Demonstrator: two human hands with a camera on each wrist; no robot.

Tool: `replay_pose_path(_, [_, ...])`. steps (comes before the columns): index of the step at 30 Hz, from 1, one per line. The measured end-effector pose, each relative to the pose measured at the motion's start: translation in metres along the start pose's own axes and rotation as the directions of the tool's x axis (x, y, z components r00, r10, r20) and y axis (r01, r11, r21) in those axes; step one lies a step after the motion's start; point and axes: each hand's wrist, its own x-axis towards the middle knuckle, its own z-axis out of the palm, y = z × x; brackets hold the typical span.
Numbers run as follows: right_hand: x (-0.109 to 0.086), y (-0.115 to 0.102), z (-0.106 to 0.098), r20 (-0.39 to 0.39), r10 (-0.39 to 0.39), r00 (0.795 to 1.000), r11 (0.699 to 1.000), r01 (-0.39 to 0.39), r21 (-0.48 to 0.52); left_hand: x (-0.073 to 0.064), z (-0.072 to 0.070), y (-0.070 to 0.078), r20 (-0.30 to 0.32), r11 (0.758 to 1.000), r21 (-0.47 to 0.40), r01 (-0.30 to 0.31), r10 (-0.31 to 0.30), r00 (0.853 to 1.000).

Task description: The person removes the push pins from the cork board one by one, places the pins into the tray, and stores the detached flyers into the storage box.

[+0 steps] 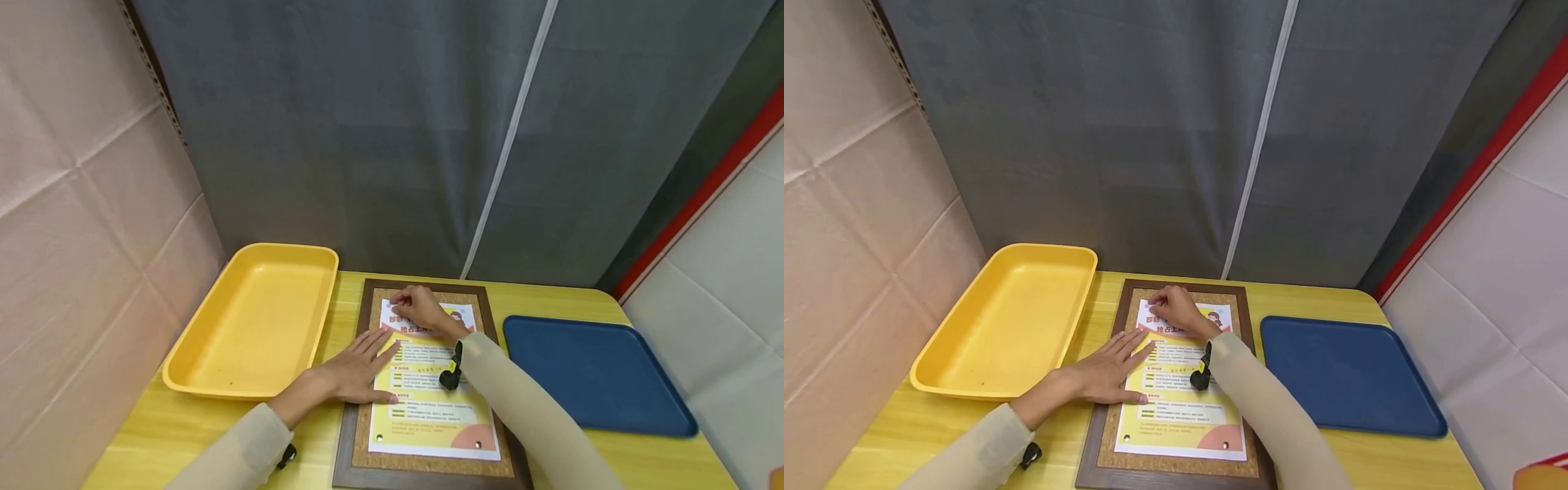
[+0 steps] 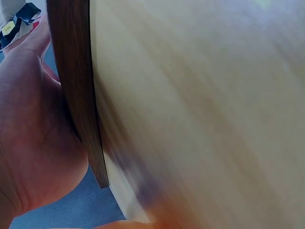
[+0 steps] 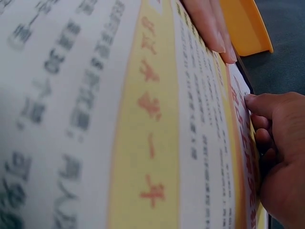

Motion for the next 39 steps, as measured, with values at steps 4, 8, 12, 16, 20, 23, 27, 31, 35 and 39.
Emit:
replay_pose_path(4, [0.001, -0.002, 0.003, 0.001, 0.030, 1.000, 0.999, -0.030, 0.018, -0.003, -0.007, 0.004, 0.025, 1.000, -0.008, 0.006, -0.006, 1.000])
replay_pose_path(8, [0.001, -0.004, 0.007, 0.011, 0.059, 0.998, 0.998, -0.059, 0.019, -0.006, -0.011, 0.006, 0.033, 1.000, -0.027, 0.010, -0.009, 0.999])
replay_pose_path(12, [0.003, -0.004, 0.008, 0.008, 0.063, 0.998, 0.998, -0.063, 0.013, -0.006, -0.005, 0.003, 0.025, 1.000, -0.014, 0.023, -0.023, 0.999])
replay_pose_path(16, [0.006, -0.004, 0.009, 0.007, 0.067, 0.998, 0.998, -0.067, 0.010, -0.004, -0.003, 0.002, 0.010, 1.000, 0.005, 0.020, -0.020, 1.000])
replay_pose_path(20, [0.008, -0.006, 0.009, 0.011, 0.093, 0.996, 0.996, -0.093, 0.008, -0.004, -0.009, 0.005, 0.029, 1.000, 0.020, 0.019, -0.020, 0.999])
replay_pose_path(23, [0.009, -0.007, 0.009, 0.009, 0.102, 0.995, 0.995, -0.103, 0.007, -0.005, -0.014, 0.009, 0.045, 0.998, 0.056, 0.028, -0.031, 0.999])
replay_pose_path(27, [0.009, -0.008, 0.008, 0.010, 0.110, 0.994, 0.994, -0.110, 0.012, -0.005, -0.016, 0.011, 0.044, 0.996, 0.085, 0.036, -0.040, 0.998])
replay_pose_path(31, [0.010, -0.009, 0.007, 0.014, 0.107, 0.994, 0.994, -0.108, 0.010, -0.004, -0.015, 0.010, 0.042, 0.996, 0.081, 0.033, -0.037, 0.998])
replay_pose_path(35, [0.010, -0.008, 0.006, 0.023, 0.109, 0.994, 0.994, -0.110, 0.017, -0.004, -0.014, 0.009, 0.046, 0.998, 0.051, 0.022, -0.024, 0.999])
replay_pose_path(39, [0.011, -0.009, 0.006, 0.032, 0.119, 0.992, 0.992, -0.120, 0.028, -0.004, -0.013, 0.008, 0.043, 0.999, 0.034, 0.015, -0.017, 0.999])
